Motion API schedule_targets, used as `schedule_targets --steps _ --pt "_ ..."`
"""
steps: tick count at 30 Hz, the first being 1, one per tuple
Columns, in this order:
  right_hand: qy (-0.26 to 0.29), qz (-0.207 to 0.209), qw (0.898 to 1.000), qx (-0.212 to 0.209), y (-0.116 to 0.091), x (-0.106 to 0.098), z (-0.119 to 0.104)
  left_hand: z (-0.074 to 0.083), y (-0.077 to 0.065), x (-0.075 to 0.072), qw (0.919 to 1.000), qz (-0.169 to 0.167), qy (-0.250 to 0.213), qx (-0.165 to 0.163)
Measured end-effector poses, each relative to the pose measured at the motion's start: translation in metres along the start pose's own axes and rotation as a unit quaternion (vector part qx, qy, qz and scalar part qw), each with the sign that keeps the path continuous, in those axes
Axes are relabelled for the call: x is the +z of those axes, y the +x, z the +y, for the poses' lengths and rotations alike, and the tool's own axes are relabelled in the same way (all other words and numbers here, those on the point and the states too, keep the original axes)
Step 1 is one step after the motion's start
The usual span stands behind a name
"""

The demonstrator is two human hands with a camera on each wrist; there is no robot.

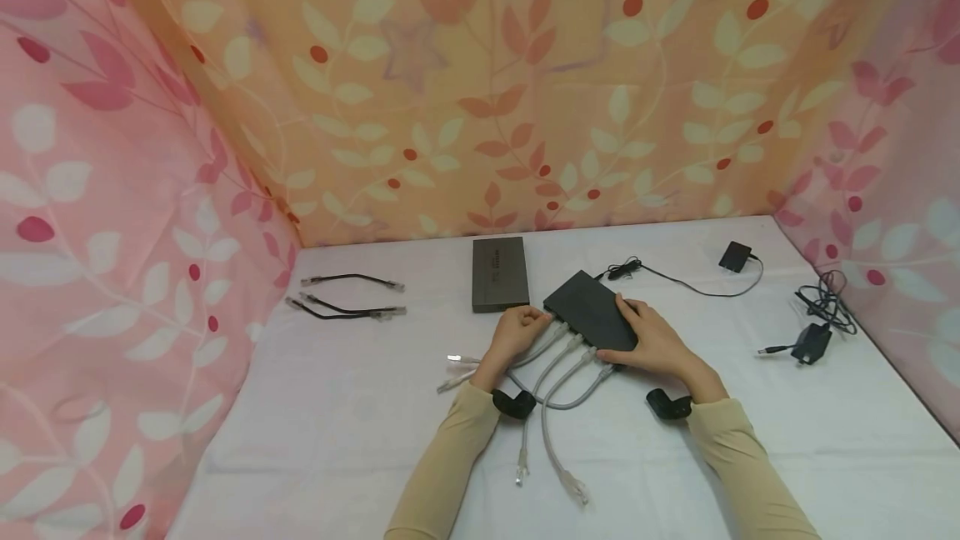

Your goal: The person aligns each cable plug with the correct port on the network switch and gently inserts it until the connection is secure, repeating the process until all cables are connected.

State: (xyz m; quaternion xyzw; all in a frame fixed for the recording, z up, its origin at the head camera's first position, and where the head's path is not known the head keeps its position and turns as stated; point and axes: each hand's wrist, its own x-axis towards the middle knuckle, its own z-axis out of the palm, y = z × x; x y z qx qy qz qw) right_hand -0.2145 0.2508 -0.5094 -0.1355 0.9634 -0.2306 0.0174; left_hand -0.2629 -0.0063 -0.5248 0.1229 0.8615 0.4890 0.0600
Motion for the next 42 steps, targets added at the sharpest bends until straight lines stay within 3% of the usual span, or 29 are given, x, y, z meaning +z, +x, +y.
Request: schedule_targets --steps 7,17,34,42 --pt "0.001 0.001 1.000 -0.001 -0.001 0.000 0.003 0.004 -0.002 0.002 0.9976 -0.037 -0.053 -0.024" --pt "0.000 0.007 1.000 -0.002 -0.003 -0.003 -0.001 0.007 -0.004 0.002 0.9990 -0.041 0.015 -0.009" --pt "0.006 0.004 1.000 0.002 -0.002 0.001 0.001 0.010 -0.002 0.004 0.9974 -0.061 -0.019 -0.035" --pt "0.009 -0.006 1.000 0.002 0.000 -0.002 0.003 0.013 0.002 0.003 0.9950 -0.070 -0.057 -0.042"
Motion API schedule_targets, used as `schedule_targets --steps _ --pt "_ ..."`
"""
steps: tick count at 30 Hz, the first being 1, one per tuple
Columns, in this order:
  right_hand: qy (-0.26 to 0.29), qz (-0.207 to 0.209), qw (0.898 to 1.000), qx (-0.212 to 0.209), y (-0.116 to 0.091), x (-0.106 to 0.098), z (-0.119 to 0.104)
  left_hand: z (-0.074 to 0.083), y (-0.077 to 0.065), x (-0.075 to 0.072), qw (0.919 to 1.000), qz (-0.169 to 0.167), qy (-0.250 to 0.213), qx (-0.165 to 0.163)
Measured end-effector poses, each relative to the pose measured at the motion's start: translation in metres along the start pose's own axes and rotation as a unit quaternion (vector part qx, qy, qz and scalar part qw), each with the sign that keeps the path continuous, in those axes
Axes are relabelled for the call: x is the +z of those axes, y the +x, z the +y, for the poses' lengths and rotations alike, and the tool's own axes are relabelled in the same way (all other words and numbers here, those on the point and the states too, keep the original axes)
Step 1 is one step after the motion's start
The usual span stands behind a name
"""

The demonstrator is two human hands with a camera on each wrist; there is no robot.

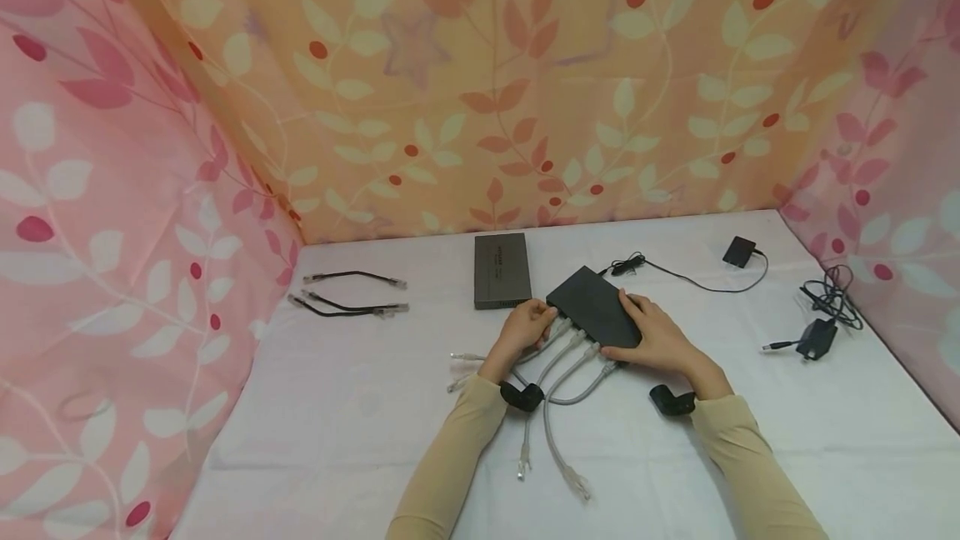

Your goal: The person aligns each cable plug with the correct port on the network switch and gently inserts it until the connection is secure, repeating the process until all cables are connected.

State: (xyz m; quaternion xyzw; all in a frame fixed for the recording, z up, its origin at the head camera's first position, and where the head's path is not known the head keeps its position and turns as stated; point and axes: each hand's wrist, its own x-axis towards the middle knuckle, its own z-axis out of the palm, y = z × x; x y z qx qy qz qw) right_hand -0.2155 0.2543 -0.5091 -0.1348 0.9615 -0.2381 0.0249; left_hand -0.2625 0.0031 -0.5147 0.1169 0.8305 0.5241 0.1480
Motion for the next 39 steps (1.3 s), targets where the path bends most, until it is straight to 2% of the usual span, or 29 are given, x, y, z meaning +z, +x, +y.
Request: schedule_targets --steps 5,17,23,28,30,33,37,39 --pt "0.005 -0.001 1.000 0.000 0.001 -0.001 0.001 0.000 0.000 0.002 0.9991 0.013 -0.041 0.001" --pt "0.011 0.004 1.000 -0.004 0.000 0.000 0.003 0.000 -0.001 0.010 0.9948 0.054 -0.086 -0.010" --pt "0.006 0.008 1.000 -0.013 0.001 0.001 0.003 0.002 -0.001 0.012 0.9939 0.076 -0.078 -0.016" --pt "0.003 0.011 1.000 -0.018 0.002 0.002 0.003 0.002 -0.001 0.012 0.9932 0.078 -0.085 -0.020" --pt "0.003 0.012 1.000 -0.018 0.003 0.003 0.003 0.002 0.000 0.012 0.9941 0.082 -0.069 -0.020" --pt "0.004 0.014 1.000 -0.019 0.003 0.004 0.004 0.003 0.001 0.013 0.9950 0.098 -0.014 -0.014" --pt "0.004 0.015 1.000 -0.019 0.003 0.004 0.004 0.004 0.002 0.016 0.9906 0.118 0.068 0.005" --pt "0.002 0.013 1.000 -0.014 0.002 0.003 0.004 0.005 0.001 0.016 0.9881 0.121 0.094 0.019"
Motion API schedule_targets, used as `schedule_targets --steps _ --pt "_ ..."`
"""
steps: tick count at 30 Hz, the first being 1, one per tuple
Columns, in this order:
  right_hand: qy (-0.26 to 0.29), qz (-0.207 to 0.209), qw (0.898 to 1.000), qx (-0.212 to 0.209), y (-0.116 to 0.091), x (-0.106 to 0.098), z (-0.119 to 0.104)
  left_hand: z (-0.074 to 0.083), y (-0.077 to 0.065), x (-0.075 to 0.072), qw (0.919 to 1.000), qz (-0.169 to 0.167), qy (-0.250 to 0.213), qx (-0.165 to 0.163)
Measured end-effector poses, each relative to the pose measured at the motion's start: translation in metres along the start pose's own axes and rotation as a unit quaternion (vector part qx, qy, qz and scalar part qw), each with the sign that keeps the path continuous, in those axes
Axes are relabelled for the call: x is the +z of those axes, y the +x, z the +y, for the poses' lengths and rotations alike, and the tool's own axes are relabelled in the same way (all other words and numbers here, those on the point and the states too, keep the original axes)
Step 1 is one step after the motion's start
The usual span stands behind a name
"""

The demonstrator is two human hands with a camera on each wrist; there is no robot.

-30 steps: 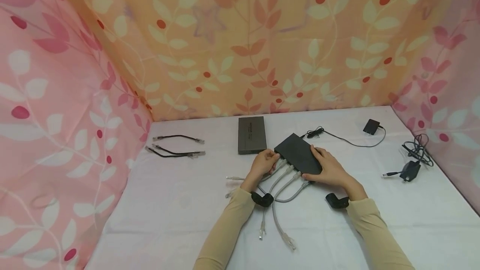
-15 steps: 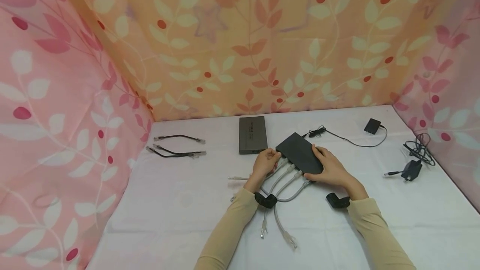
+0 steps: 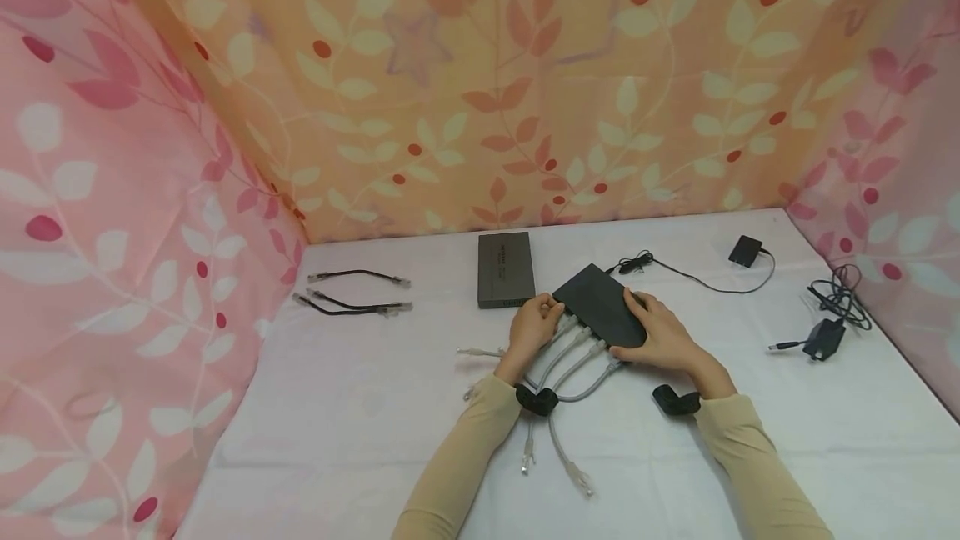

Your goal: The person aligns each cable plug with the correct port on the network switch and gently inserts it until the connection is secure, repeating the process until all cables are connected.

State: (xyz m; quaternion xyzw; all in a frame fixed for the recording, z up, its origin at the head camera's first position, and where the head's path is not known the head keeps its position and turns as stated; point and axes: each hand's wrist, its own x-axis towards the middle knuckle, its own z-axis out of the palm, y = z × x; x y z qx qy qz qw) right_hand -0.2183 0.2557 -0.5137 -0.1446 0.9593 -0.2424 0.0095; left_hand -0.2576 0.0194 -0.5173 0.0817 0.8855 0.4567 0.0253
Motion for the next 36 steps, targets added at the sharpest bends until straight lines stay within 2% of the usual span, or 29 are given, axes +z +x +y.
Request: schedule_targets --steps 4,10,16,25,36 --pt "-0.007 -0.009 1.000 0.009 0.000 -0.003 0.000 0.002 -0.002 -0.001 0.9985 0.007 0.048 0.025" --pt "-0.006 -0.011 1.000 0.003 0.000 -0.002 -0.001 0.009 -0.010 -0.007 0.9881 0.016 0.146 0.044" --pt "-0.008 -0.008 1.000 0.001 -0.001 -0.002 0.001 0.015 -0.015 -0.010 0.9792 0.021 0.193 0.061" --pt "-0.015 0.010 1.000 -0.006 0.000 0.002 -0.003 0.017 -0.016 -0.013 0.9832 0.008 0.174 0.055" --pt "-0.041 0.018 0.999 0.017 0.000 -0.001 -0.001 0.021 -0.020 -0.015 0.9866 -0.031 0.147 0.064"
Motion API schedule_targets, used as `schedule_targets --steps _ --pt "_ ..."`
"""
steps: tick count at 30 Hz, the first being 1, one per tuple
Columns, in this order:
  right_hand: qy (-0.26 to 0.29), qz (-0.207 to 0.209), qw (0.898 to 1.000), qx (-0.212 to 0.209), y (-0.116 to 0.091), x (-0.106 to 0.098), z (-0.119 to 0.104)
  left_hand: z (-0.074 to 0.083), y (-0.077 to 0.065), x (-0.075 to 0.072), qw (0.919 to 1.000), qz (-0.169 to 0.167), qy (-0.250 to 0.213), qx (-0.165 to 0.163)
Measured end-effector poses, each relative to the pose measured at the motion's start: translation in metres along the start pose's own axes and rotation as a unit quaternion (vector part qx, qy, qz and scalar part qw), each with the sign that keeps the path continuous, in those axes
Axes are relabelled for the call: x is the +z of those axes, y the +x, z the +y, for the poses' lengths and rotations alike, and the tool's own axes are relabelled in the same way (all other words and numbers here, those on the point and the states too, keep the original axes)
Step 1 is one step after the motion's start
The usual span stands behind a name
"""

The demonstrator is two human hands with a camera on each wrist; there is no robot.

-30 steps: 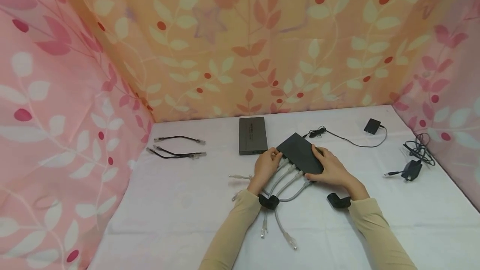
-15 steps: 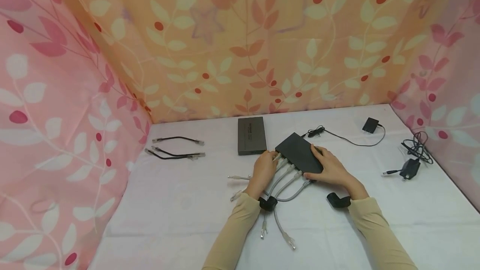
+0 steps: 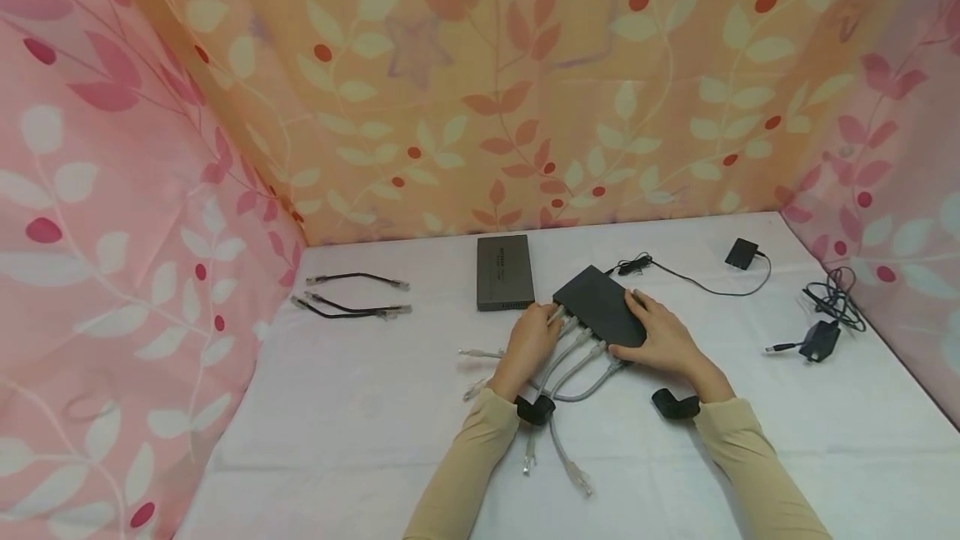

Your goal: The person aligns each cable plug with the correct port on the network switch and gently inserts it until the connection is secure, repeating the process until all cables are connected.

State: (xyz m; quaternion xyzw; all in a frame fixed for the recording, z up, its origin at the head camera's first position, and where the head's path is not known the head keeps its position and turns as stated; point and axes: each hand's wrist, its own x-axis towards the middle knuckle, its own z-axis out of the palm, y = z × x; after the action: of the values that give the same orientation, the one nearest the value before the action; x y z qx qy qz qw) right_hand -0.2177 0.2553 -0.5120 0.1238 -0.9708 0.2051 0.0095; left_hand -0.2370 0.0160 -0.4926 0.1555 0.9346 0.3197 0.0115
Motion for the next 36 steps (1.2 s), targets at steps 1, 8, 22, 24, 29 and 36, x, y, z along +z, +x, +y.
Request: schedule_targets --steps 1,8,22,24,29,36 --pt "-0.001 0.004 1.000 0.001 0.000 0.000 0.001 0.000 0.000 0.000 1.0000 -0.004 -0.006 0.002" --pt "0.001 0.019 1.000 0.013 -0.001 -0.002 0.011 0.004 -0.001 0.002 0.9995 -0.012 -0.002 0.028" --pt "0.006 0.042 0.998 0.046 -0.005 -0.014 0.041 0.017 -0.008 0.002 0.9849 -0.070 0.144 0.067" --pt "0.008 0.045 0.998 0.051 -0.005 -0.015 0.045 0.018 -0.010 0.001 0.9811 -0.074 0.163 0.073" --pt "0.011 0.054 0.997 0.061 -0.007 -0.018 0.053 0.019 -0.012 0.005 0.9646 -0.096 0.226 0.095" --pt "0.020 0.061 0.995 0.071 -0.010 -0.021 0.059 0.027 -0.016 0.014 0.9513 -0.095 0.273 0.107"
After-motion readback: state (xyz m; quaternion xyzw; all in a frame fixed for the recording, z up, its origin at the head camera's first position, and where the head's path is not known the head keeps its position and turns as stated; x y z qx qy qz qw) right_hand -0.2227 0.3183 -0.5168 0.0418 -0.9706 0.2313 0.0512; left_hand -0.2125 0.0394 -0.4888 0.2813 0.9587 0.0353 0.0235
